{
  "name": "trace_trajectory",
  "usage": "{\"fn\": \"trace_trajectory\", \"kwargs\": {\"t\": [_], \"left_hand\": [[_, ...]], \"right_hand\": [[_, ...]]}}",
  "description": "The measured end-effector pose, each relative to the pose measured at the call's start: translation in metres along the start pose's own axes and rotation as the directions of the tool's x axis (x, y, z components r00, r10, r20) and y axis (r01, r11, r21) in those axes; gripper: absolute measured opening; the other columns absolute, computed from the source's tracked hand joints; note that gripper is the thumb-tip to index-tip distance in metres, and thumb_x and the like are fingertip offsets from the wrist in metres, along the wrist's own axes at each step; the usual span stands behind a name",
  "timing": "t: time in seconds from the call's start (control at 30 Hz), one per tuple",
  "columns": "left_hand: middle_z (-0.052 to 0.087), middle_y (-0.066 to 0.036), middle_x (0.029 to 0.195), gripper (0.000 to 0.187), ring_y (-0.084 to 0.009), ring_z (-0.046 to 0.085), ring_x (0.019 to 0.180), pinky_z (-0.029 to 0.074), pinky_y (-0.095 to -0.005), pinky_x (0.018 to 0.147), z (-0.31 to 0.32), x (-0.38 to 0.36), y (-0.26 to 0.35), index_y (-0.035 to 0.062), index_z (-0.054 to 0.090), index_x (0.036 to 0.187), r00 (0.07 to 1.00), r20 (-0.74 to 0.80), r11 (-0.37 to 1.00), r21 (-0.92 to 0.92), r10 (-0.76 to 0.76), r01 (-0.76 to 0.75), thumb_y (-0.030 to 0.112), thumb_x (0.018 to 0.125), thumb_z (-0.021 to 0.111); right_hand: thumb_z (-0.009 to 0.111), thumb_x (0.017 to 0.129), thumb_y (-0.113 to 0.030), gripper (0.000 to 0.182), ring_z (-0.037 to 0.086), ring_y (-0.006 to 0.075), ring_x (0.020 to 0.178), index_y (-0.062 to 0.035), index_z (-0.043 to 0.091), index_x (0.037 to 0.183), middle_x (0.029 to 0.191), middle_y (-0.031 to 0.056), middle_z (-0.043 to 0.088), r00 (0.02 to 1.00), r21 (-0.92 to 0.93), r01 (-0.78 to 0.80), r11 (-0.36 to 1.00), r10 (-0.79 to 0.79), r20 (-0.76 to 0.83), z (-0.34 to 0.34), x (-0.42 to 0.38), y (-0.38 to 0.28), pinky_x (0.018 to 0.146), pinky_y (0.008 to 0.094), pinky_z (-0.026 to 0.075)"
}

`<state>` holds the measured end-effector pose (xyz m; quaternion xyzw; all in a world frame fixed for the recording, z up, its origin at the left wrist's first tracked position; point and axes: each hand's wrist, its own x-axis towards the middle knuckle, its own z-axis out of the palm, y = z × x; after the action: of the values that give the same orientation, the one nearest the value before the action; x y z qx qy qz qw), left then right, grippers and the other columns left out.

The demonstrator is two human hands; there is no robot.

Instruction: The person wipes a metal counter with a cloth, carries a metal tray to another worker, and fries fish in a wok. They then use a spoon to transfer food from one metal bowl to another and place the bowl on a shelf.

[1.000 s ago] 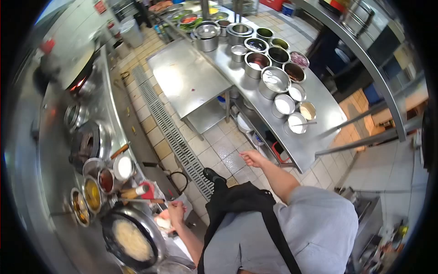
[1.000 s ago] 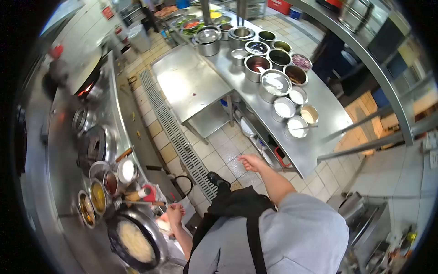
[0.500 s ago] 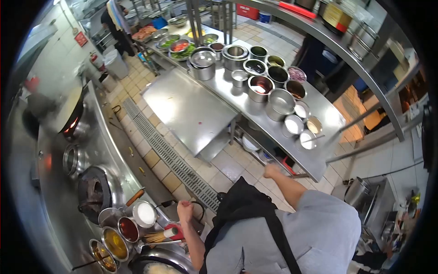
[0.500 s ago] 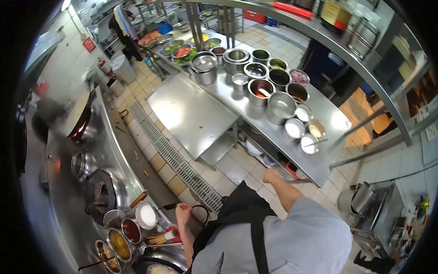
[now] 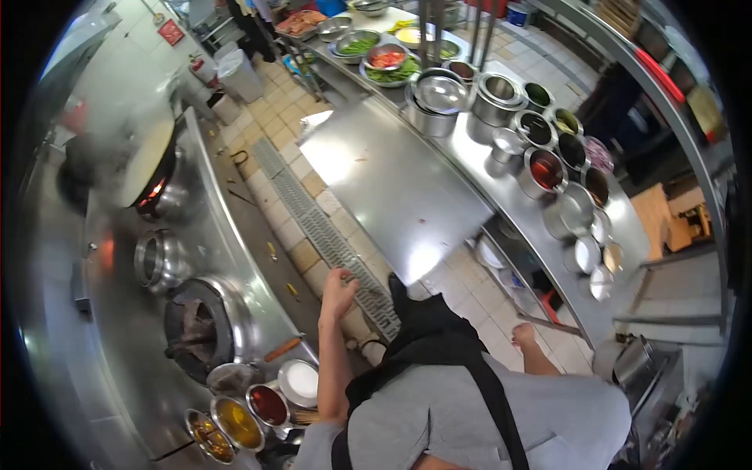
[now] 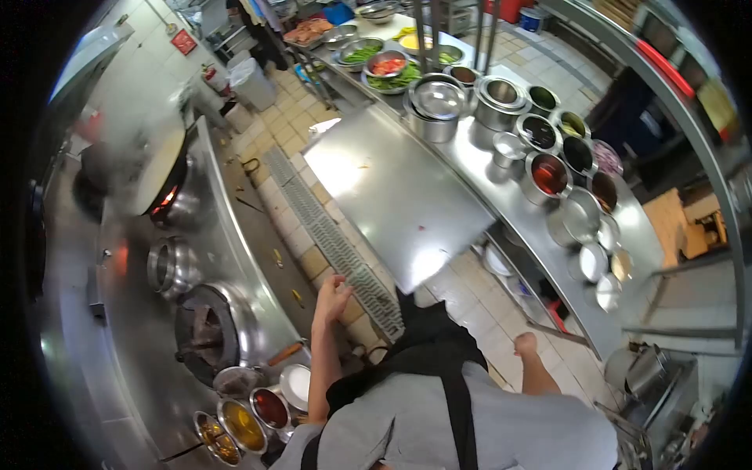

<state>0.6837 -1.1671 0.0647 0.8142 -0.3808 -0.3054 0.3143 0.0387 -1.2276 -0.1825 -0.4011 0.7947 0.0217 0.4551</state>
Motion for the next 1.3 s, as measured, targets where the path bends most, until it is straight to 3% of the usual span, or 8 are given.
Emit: {"fn": "trace_trajectory", "kwargs": {"t": [0.07, 0.17, 0.37, 0.5, 0.67, 0.97, 1.17, 1.3], "left_hand": [[0.062, -0.027, 0.128, 0.038, -0.04, 0.062, 0.119, 0.049, -0.0428, 0.103, -0.034, 0.033, 0.002, -0.0026, 0.064, 0.116, 1.0, -0.01, 1.0, 0.026, -0.016, 0.017, 0.018, 0.085, 0.075], [0.064, -0.026, 0.125, 0.042, -0.0378, 0.064, 0.116, 0.051, -0.0425, 0.099, -0.091, 0.082, -0.02, -0.0027, 0.065, 0.117, 0.98, 0.084, 0.984, 0.032, -0.178, 0.176, 0.021, 0.084, 0.076], [0.074, -0.022, 0.1, 0.042, -0.0326, 0.072, 0.1, 0.056, -0.0408, 0.09, -0.201, 0.17, -0.062, -0.0044, 0.068, 0.114, 0.938, -0.095, 0.934, 0.101, -0.333, 0.342, 0.023, 0.082, 0.074], [0.073, -0.02, 0.1, 0.044, -0.0285, 0.071, 0.099, 0.056, -0.0384, 0.088, -0.248, 0.253, -0.084, -0.0035, 0.067, 0.117, 0.893, 0.004, 0.884, 0.14, -0.45, 0.445, 0.021, 0.082, 0.076], [0.072, -0.029, 0.106, 0.04, -0.0402, 0.07, 0.105, 0.055, -0.0433, 0.093, -0.288, 0.434, -0.088, -0.0057, 0.069, 0.112, 0.983, 0.086, 0.943, 0.304, -0.165, 0.132, 0.023, 0.084, 0.072], [0.069, -0.032, 0.109, 0.039, -0.0382, 0.072, 0.095, 0.056, -0.0429, 0.081, -0.274, 0.722, 0.113, -0.0068, 0.065, 0.118, 0.891, 0.362, 0.901, 0.227, 0.274, -0.37, 0.014, 0.085, 0.075], [0.066, -0.025, 0.109, 0.038, -0.037, 0.069, 0.093, 0.055, -0.044, 0.083, -0.229, 0.813, 0.248, -0.0047, 0.063, 0.118, 0.693, 0.357, 0.7, 0.132, 0.627, -0.702, 0.013, 0.087, 0.075], [0.064, -0.025, 0.113, 0.034, -0.0416, 0.065, 0.097, 0.052, -0.0479, 0.088, -0.166, 0.909, 0.333, -0.0041, 0.063, 0.111, 0.467, 0.385, 0.438, 0.167, 0.796, -0.884, 0.021, 0.09, 0.072]], "right_hand": [[0.055, 0.095, -0.004, 0.016, 0.068, 0.0256, 0.059, 0.0029, 0.066, 0.104, 0.081, 0.013, 0.066, 0.994, 0.333, 0.053, 0.941, -0.017, -0.111, 0.003, -0.027, -0.077, 0.045, 0.0363, 0.054], [0.053, 0.098, -0.002, 0.016, 0.068, 0.0198, 0.06, 0.0017, 0.065, 0.106, 0.084, 0.011, 0.067, 0.904, 0.305, 0.376, 0.875, -0.275, -0.327, 0.016, -0.016, -0.191, 0.044, 0.0303, 0.051], [0.055, 0.1, -0.006, 0.014, 0.066, 0.0146, 0.063, 0.001, 0.066, 0.104, 0.084, 0.0099, 0.066, 0.77, 0.418, 0.63, 0.654, -0.595, -0.23, 0.046, -0.045, -0.49, 0.05, 0.028, 0.051], [0.057, 0.099, -0.003, 0.014, 0.065, 0.0137, 0.065, 0.0015, 0.066, 0.109, 0.087, 0.0082, 0.067, 0.651, 0.348, 0.743, 0.571, -0.737, -0.182, 0.105, -0.064, -0.615, 0.056, 0.0262, 0.053], [0.058, 0.099, -0.005, 0.015, 0.067, 0.0144, 0.067, 0.0028, 0.068, 0.107, 0.085, 0.0087, 0.068, 0.753, 0.403, 0.64, 0.654, -0.637, -0.163, 0.193, -0.1, -0.673, 0.059, 0.0286, 0.055], [0.053, 0.099, -0.002, 0.021, 0.07, 0.0181, 0.069, 0.0056, 0.066, 0.113, 0.089, 0.0134, 0.07, 0.943, 0.642, 0.28, 0.714, -0.079, -0.323, 0.262, -0.17, -0.663, 0.058, 0.0297, 0.056], [0.054, 0.097, -0.002, 0.022, 0.07, 0.0176, 0.071, 0.0055, 0.067, 0.113, 0.09, 0.013, 0.07, 0.916, 0.518, 0.365, 0.774, -0.197, -0.35, 0.276, -0.154, -0.699, 0.058, 0.03, 0.056], [0.057, 0.096, -0.003, 0.021, 0.07, 0.0172, 0.069, 0.0055, 0.067, 0.113, 0.087, 0.012, 0.071, 0.919, 0.667, 0.272, 0.693, 0.018, -0.393, 0.29, -0.154, -0.727, 0.061, 0.031, 0.057]]}}
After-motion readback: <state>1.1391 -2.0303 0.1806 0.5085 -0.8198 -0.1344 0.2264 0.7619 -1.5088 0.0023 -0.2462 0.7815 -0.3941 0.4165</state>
